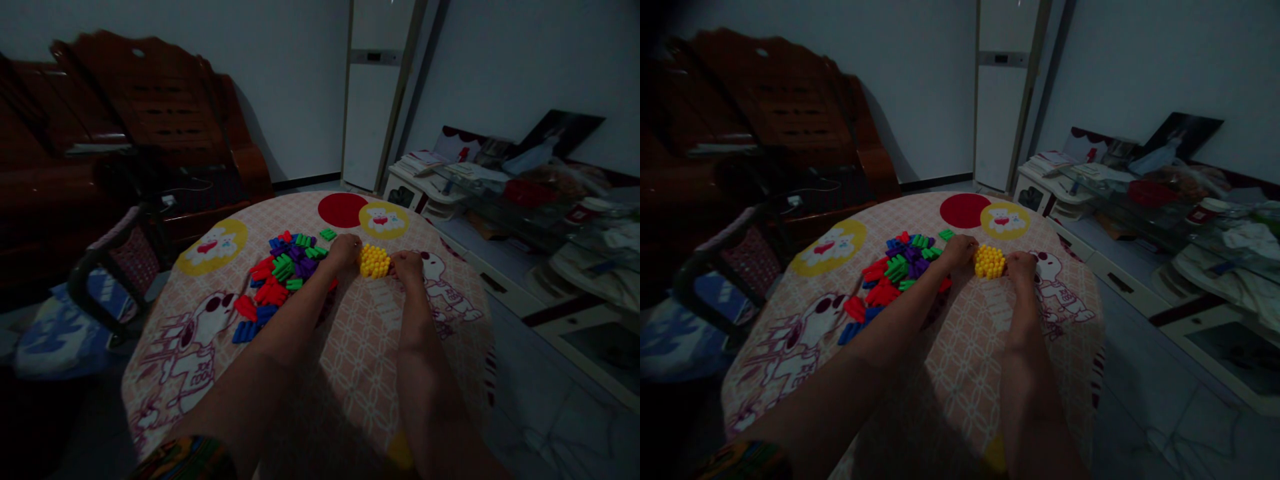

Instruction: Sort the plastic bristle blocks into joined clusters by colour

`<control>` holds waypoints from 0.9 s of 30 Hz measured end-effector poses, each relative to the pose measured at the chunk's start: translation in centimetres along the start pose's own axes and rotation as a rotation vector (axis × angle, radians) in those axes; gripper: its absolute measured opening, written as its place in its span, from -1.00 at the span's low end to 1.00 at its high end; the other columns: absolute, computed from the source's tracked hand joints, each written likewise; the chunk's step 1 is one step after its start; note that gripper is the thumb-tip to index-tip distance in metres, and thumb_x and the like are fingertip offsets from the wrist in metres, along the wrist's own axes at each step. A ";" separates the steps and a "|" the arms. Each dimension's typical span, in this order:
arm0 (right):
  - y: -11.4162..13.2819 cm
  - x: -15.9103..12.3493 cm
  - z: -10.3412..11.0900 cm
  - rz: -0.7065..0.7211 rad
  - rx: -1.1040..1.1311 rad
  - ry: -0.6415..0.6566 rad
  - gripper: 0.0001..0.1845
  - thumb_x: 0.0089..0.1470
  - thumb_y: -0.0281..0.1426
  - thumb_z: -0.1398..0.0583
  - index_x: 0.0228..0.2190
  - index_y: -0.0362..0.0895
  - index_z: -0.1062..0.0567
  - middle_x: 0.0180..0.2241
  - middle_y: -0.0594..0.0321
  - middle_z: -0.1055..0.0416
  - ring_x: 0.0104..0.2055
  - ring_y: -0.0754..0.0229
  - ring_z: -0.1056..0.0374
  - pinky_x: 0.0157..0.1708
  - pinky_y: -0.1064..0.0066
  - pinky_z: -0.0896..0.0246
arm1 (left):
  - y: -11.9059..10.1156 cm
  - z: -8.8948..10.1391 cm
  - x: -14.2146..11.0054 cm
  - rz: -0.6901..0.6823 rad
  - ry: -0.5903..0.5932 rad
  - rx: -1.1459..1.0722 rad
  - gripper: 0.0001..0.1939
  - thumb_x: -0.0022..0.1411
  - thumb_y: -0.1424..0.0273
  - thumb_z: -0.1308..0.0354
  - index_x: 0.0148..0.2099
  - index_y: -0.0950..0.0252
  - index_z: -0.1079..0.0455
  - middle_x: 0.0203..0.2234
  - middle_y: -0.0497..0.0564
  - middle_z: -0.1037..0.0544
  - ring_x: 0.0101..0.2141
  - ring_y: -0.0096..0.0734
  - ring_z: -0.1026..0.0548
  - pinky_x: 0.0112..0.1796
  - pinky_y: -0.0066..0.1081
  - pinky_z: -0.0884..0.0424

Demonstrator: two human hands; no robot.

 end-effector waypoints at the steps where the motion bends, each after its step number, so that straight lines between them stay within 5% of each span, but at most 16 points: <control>1: 0.2 -0.1 0.0 -0.008 0.010 0.000 -0.71 -0.01 -0.46 -0.14 -0.34 -0.27 -0.65 -0.59 0.20 -0.51 -0.61 0.23 -0.38 -0.62 0.51 -0.25 | 0.1 0.1 0.0 -0.002 0.004 -0.013 -0.61 0.38 0.42 0.00 0.12 0.31 -0.54 0.04 0.15 -0.62 0.05 -0.21 -0.54 0.09 -0.32 -0.40; 5: 0.6 -0.6 0.1 -0.057 0.045 0.005 -0.71 -0.05 -0.49 -0.14 -0.33 -0.27 -0.64 -0.58 0.20 -0.52 -0.63 0.23 -0.36 -0.63 0.49 -0.26 | 0.4 1.2 -1.1 0.043 -0.053 -0.126 -0.57 0.33 0.51 -0.02 0.19 0.37 -0.48 0.05 0.18 -0.61 0.04 -0.22 -0.55 0.11 -0.32 -0.39; 9: 0.2 -0.2 0.0 -0.051 0.017 -0.024 -0.69 -0.02 -0.45 -0.14 -0.31 -0.28 -0.65 -0.55 0.15 -0.54 -0.59 0.18 -0.39 -0.59 0.45 -0.30 | -0.5 1.6 -5.7 0.040 -0.211 -0.348 -0.57 0.32 0.52 -0.03 0.18 0.35 -0.47 0.00 0.15 -0.63 -0.11 -0.31 -0.60 0.02 -0.36 -0.46; 14: 1.7 0.3 1.1 0.144 -0.083 -0.203 -0.67 0.05 -0.38 -0.13 -0.27 -0.27 -0.64 -0.43 0.06 -0.59 -0.42 0.11 -0.49 -0.42 0.41 -0.38 | -3.4 -2.2 -12.9 -0.042 -0.123 -0.460 -0.73 0.30 0.43 -0.04 -0.14 0.30 -0.58 -0.26 0.10 -0.67 -0.27 -0.29 -0.59 -0.16 -0.36 -0.48; 17: 4.7 -0.9 1.5 0.330 -0.072 -0.264 -0.65 0.13 -0.31 -0.11 -0.23 -0.24 -0.62 -0.39 0.09 -0.59 -0.36 0.12 -0.50 -0.37 0.41 -0.38 | -4.0 -3.6 -14.8 -0.103 -0.069 -0.462 -0.77 0.25 0.41 -0.07 -0.21 0.29 -0.57 -0.28 0.13 -0.67 -0.25 -0.24 -0.59 -0.18 -0.34 -0.46; 22: 8.6 -5.9 -1.6 0.545 -0.107 -0.050 -0.67 0.20 -0.27 -0.09 -0.26 -0.18 -0.60 -0.34 0.15 -0.59 -0.32 0.15 -0.49 -0.29 0.40 -0.38 | -1.7 -3.6 -14.2 0.021 -0.143 -0.566 -0.73 0.24 0.45 -0.07 -0.11 0.30 -0.57 -0.24 0.14 -0.68 -0.22 -0.24 -0.61 -0.13 -0.31 -0.48; 27: 8.7 -10.8 -5.7 0.601 -0.338 0.238 -0.76 0.17 -0.38 -0.17 -0.21 -0.13 -0.63 -0.24 0.14 -0.63 -0.16 0.12 -0.53 -0.07 0.37 -0.35 | -1.3 -4.7 -13.0 0.003 -0.123 -0.554 -0.71 0.31 0.42 -0.07 0.00 0.34 -0.53 -0.12 0.24 -0.64 -0.10 -0.09 -0.60 -0.08 -0.22 -0.50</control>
Point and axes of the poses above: each hand's wrist, its own x-axis towards the middle knuckle, its own z-axis out of the back of the hand, y = z × x, the point moved 5 cm from there along x, towards the middle knuckle
